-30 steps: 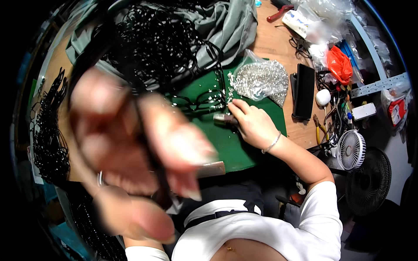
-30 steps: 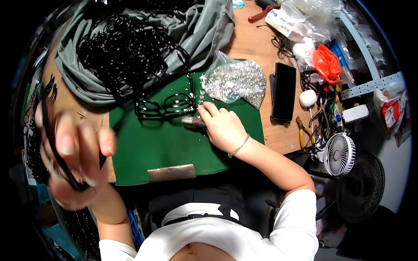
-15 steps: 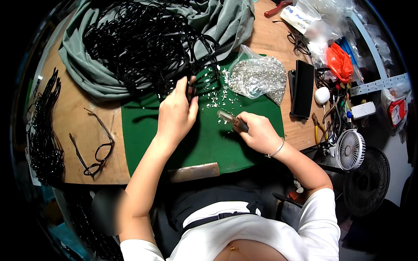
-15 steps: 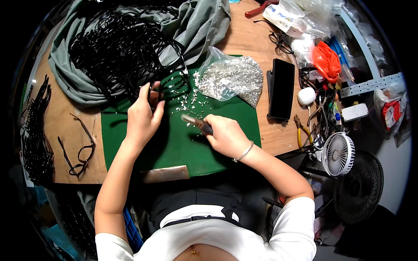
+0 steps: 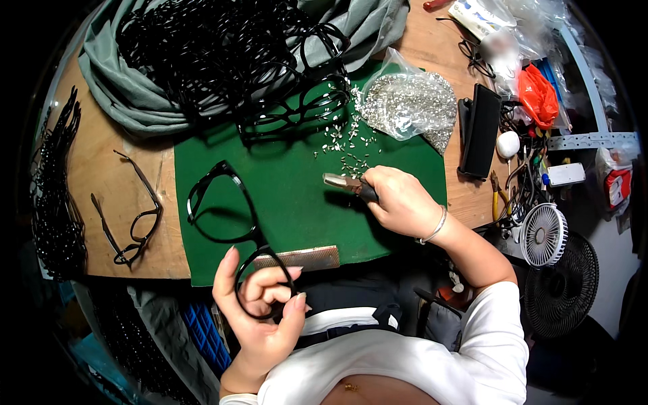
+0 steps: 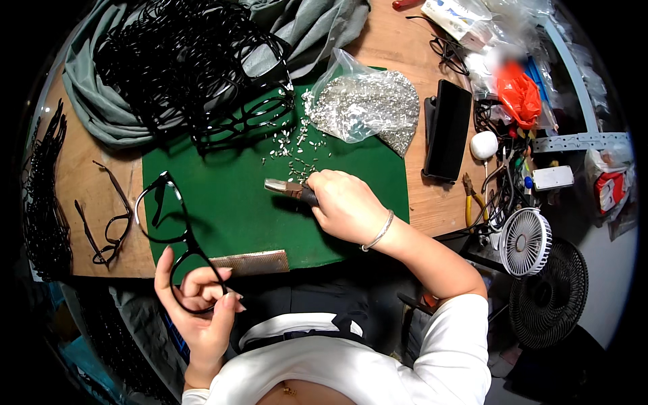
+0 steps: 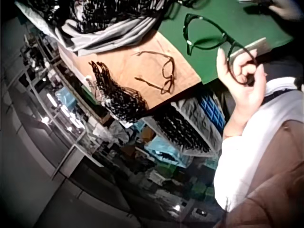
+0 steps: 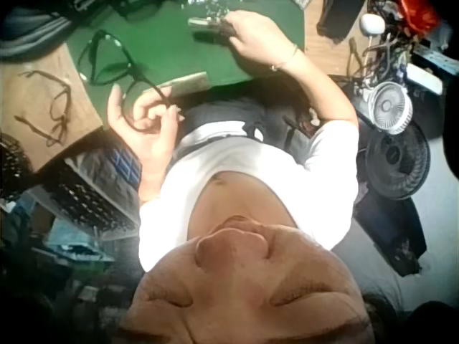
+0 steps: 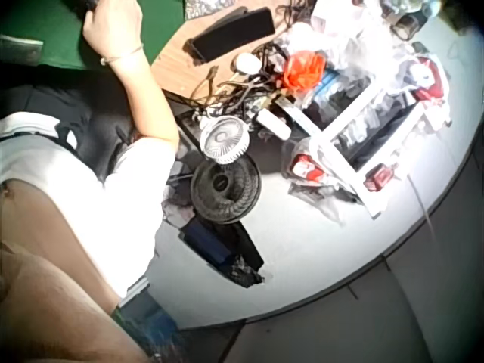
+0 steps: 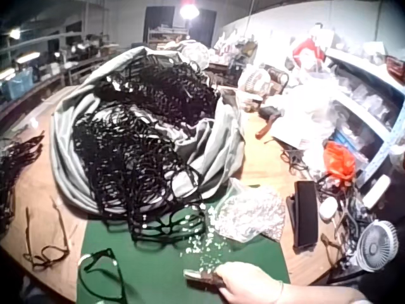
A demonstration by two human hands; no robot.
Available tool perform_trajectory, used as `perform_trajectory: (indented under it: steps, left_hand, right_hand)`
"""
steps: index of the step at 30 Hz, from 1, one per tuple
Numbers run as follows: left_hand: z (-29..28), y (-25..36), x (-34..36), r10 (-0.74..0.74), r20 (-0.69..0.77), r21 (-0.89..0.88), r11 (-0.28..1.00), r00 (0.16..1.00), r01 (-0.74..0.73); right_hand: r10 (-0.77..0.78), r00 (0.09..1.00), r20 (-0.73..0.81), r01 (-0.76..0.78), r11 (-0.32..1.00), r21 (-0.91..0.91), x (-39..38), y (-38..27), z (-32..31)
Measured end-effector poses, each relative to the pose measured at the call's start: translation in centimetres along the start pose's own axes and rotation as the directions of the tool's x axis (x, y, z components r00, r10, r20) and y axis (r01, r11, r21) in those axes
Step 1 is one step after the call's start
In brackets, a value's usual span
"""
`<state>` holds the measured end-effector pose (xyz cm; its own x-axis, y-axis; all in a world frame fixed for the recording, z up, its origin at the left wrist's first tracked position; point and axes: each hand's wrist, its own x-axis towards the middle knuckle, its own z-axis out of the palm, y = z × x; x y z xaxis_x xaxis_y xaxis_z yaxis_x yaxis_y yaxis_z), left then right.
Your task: The person uses pliers to repeatedly press and adjust the temple arms of multiple black eyeglass frames on a green mat. They handle each frame one at a time, apply pressure with the pliers, and place the frames aside after adjustment.
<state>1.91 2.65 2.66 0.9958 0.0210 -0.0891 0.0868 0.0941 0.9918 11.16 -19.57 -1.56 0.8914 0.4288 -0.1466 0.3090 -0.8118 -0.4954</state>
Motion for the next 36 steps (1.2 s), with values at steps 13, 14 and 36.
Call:
perform_trajectory:
  steps: [13,14,36]
  left_hand:
    - [1.5,-1.7,1.5,0.182,0.217,0.078,0.976,0.959,-0.203]
    - [1.6,-1.7,1.4,0.186,0.192,0.089,0.975,0.964,-0.206]
    - [1.9,0.1,1.7,0.111,0.168,-0.009,0.994,0.98,-0.111]
  right_hand:
    - [0.034,0.991,-0.133,-0.034,0.999,0.004,-0.9,-0.6,1.1]
    - [0.034,0.99,-0.138,-0.028,0.999,0.046,-0.9,-0.7,1.1]
    - [-0.062,0.93,0.362,-0.333,0.273,0.903,-2.1,-7.8,-2.6]
